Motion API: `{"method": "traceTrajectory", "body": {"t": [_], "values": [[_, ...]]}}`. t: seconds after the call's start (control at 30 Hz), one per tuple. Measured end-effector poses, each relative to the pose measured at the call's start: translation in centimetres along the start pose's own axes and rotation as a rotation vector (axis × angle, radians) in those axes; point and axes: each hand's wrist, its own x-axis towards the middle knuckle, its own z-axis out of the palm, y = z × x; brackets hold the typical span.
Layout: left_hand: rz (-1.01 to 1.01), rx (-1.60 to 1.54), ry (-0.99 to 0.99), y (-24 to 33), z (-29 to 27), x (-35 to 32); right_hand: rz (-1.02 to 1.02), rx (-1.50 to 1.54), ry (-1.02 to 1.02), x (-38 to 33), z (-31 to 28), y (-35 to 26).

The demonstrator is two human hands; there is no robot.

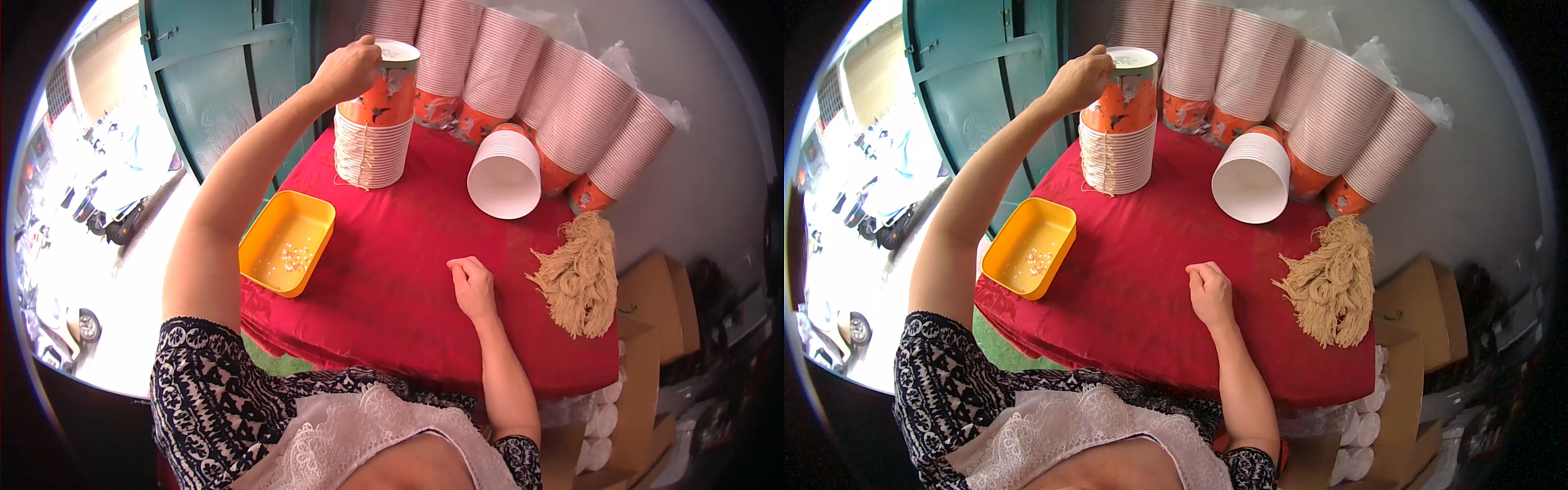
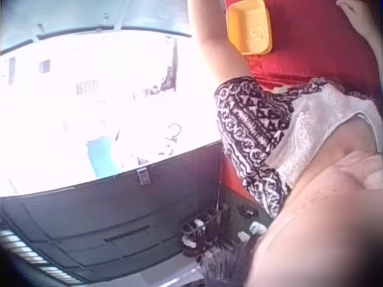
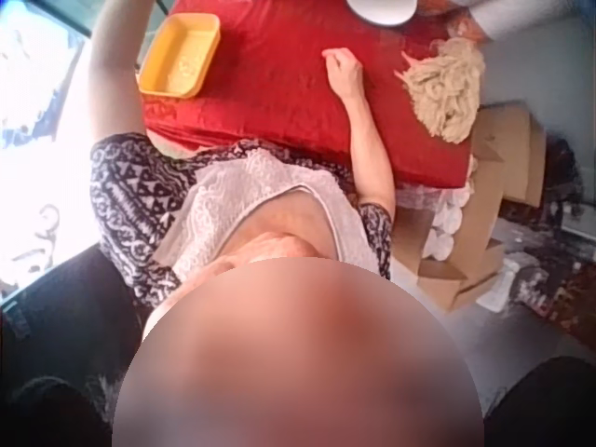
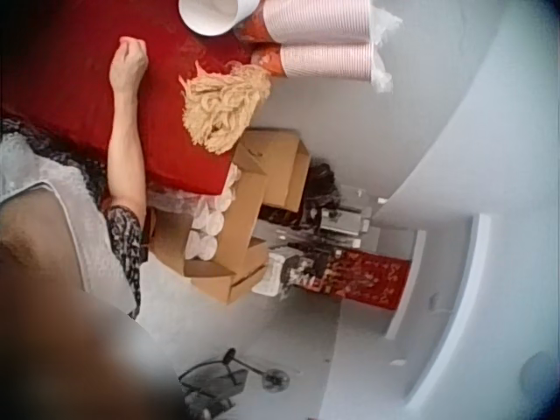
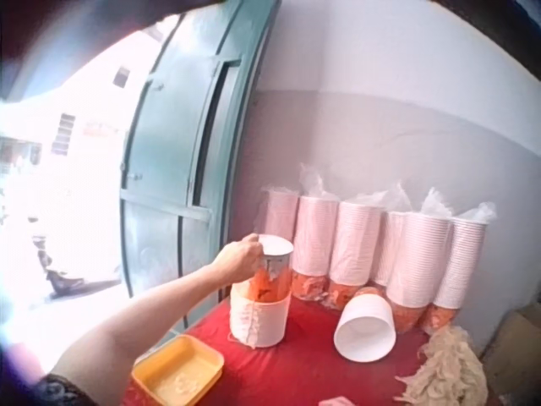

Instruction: Threading and tying strings onto paper buckets for packaging.

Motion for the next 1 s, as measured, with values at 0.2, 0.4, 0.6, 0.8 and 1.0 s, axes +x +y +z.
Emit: {"method": "traceTrajectory", "body": {"t": [0.2, 0.4, 0.6, 0.8, 1.0], "values": [[-0.023, 0.042, -0.049, 1.1, -0.4, -1.1, -0.037, -0.014, -0.014, -0.1, 0.3, 0.5], [-0.002, 0.139, -0.057, 2.0, -0.4, -2.5, -0.041, -0.009, -0.01, 0.1, 0.1, 1.0], [-0.09, 0.186, -0.193, 2.4, -1.6, -2.3, -0.057, -0.003, -0.021, 0.1, 0.3, 1.3], [-0.17, 0.142, -0.028, 6.7, -1.7, -1.8, -0.053, -0.014, -0.025, 0.0, 0.7, 1.7], [-0.088, -0.308, -0.113, 16.0, 4.8, -4.1, -0.062, -0.059, -0.005, 0.1, 0.0, 1.9]]}}
